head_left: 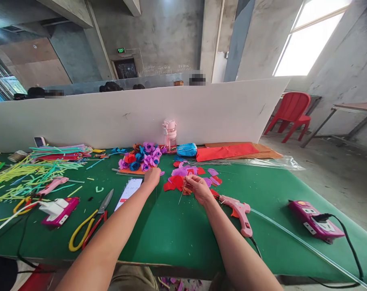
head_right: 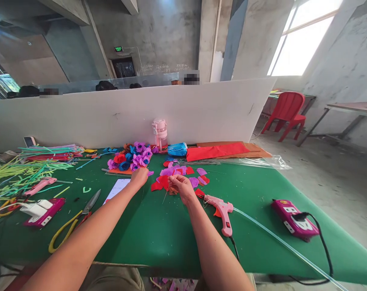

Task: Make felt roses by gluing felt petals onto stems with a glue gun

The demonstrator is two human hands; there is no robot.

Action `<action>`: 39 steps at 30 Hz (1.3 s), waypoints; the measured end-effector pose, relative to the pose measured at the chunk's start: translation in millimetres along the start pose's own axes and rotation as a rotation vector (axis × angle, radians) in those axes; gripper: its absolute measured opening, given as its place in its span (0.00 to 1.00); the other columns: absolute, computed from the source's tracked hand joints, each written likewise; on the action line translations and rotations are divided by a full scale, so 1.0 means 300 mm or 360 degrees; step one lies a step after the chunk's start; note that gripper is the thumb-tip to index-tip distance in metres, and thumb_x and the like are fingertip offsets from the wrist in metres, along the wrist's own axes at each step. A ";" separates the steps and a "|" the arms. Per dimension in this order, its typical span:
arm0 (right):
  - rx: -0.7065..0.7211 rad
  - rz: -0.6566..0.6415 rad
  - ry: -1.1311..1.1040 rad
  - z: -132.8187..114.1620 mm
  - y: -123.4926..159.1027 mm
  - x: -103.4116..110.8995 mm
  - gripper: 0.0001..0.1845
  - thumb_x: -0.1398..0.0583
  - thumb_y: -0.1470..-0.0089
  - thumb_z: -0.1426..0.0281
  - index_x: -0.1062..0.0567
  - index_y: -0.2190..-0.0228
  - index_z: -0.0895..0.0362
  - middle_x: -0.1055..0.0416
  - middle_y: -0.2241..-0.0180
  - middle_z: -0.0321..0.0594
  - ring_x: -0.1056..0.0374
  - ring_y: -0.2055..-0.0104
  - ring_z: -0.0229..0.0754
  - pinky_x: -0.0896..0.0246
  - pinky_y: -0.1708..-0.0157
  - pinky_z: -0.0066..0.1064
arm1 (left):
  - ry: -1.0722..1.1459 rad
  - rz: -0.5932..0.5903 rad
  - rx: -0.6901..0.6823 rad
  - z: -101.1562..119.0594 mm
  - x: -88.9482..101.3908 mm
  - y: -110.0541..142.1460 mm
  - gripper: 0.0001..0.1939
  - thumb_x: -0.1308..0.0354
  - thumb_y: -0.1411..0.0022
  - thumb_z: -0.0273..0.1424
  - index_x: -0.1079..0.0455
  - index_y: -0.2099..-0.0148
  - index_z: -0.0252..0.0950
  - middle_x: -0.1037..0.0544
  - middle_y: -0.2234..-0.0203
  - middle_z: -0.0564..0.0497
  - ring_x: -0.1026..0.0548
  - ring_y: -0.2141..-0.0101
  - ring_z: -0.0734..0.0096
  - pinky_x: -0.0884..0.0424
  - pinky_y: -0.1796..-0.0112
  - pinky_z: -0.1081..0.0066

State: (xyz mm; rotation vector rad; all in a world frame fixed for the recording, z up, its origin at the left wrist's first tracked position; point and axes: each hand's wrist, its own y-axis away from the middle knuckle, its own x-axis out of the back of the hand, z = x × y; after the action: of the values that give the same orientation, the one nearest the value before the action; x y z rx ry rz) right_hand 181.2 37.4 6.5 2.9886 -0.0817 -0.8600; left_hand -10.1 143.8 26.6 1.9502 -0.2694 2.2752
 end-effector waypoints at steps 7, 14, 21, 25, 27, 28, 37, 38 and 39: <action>0.0040 -0.0130 -0.0093 -0.006 0.006 0.006 0.12 0.31 0.62 0.62 0.24 0.79 0.57 0.29 0.77 0.34 0.35 0.74 0.33 0.40 0.70 0.26 | 0.0210 0.0117 -0.0112 0.104 0.040 0.027 0.14 0.48 0.41 0.34 0.25 0.57 0.36 0.21 0.67 0.44 0.26 0.64 0.62 0.36 0.66 0.71; 0.0230 -0.0049 0.0097 -0.004 0.005 -0.008 0.12 0.31 0.61 0.61 0.22 0.77 0.56 0.28 0.77 0.34 0.36 0.73 0.34 0.42 0.69 0.27 | 0.1505 -0.0407 -0.0298 0.163 0.050 0.191 0.16 0.48 0.42 0.39 0.26 0.66 0.31 0.23 0.74 0.47 0.34 0.81 0.78 0.43 0.80 0.77; 0.0279 -0.0049 0.0232 0.013 0.001 -0.007 0.13 0.33 0.59 0.59 0.21 0.73 0.54 0.27 0.75 0.36 0.35 0.73 0.37 0.42 0.70 0.30 | 0.2162 -0.0700 -0.0287 0.231 0.036 0.248 0.20 0.39 0.50 0.43 0.31 0.63 0.30 0.25 0.76 0.49 0.37 0.85 0.84 0.46 0.86 0.79; 0.0402 -0.0017 0.0273 0.008 -0.003 -0.010 0.15 0.35 0.56 0.58 0.22 0.67 0.53 0.26 0.71 0.36 0.35 0.71 0.36 0.41 0.66 0.30 | 0.2203 -0.0327 -0.0213 0.165 0.056 0.207 0.17 0.39 0.50 0.41 0.33 0.64 0.33 0.24 0.78 0.52 0.38 0.86 0.83 0.46 0.86 0.79; 0.0461 0.0058 0.0337 0.006 -0.005 -0.010 0.13 0.34 0.58 0.58 0.23 0.73 0.54 0.29 0.76 0.34 0.38 0.75 0.34 0.42 0.70 0.28 | 0.2281 -0.0065 -0.0218 0.102 0.057 0.186 0.16 0.39 0.50 0.40 0.34 0.65 0.34 0.23 0.78 0.53 0.38 0.86 0.83 0.44 0.85 0.79; 0.0487 0.0098 0.0401 0.008 -0.006 -0.010 0.13 0.34 0.59 0.58 0.25 0.77 0.55 0.31 0.79 0.33 0.40 0.77 0.34 0.44 0.73 0.28 | 0.2322 0.0062 -0.0210 0.071 0.052 0.177 0.15 0.40 0.49 0.41 0.34 0.66 0.34 0.24 0.78 0.53 0.38 0.86 0.83 0.44 0.85 0.78; 0.0812 -0.0121 0.2017 0.102 -0.004 -0.094 0.10 0.45 0.47 0.66 0.26 0.66 0.55 0.27 0.67 0.41 0.34 0.65 0.43 0.42 0.66 0.31 | 0.2242 0.0368 -0.0217 0.014 -0.032 0.146 0.14 0.43 0.46 0.41 0.33 0.71 0.34 0.28 0.83 0.56 0.40 0.86 0.83 0.47 0.84 0.79; 0.0860 -0.0149 0.2204 0.108 -0.006 -0.114 0.12 0.43 0.50 0.69 0.27 0.61 0.55 0.28 0.62 0.42 0.35 0.60 0.45 0.42 0.62 0.33 | 0.2225 0.0370 -0.0235 0.020 -0.036 0.147 0.14 0.44 0.46 0.41 0.33 0.71 0.34 0.29 0.83 0.56 0.40 0.86 0.83 0.46 0.84 0.79; 0.0870 -0.0171 0.2356 0.114 -0.010 -0.132 0.17 0.42 0.53 0.71 0.29 0.58 0.54 0.29 0.59 0.44 0.36 0.57 0.47 0.43 0.60 0.34 | 0.2211 0.0370 -0.0252 0.024 -0.038 0.148 0.14 0.44 0.46 0.41 0.33 0.71 0.34 0.29 0.84 0.56 0.40 0.86 0.83 0.45 0.83 0.79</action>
State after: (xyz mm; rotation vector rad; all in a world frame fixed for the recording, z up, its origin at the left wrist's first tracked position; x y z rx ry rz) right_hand 129.8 42.1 -1.6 3.1800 -0.1097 1.6570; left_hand -10.9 99.0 14.2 -0.0141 -0.4491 2.9599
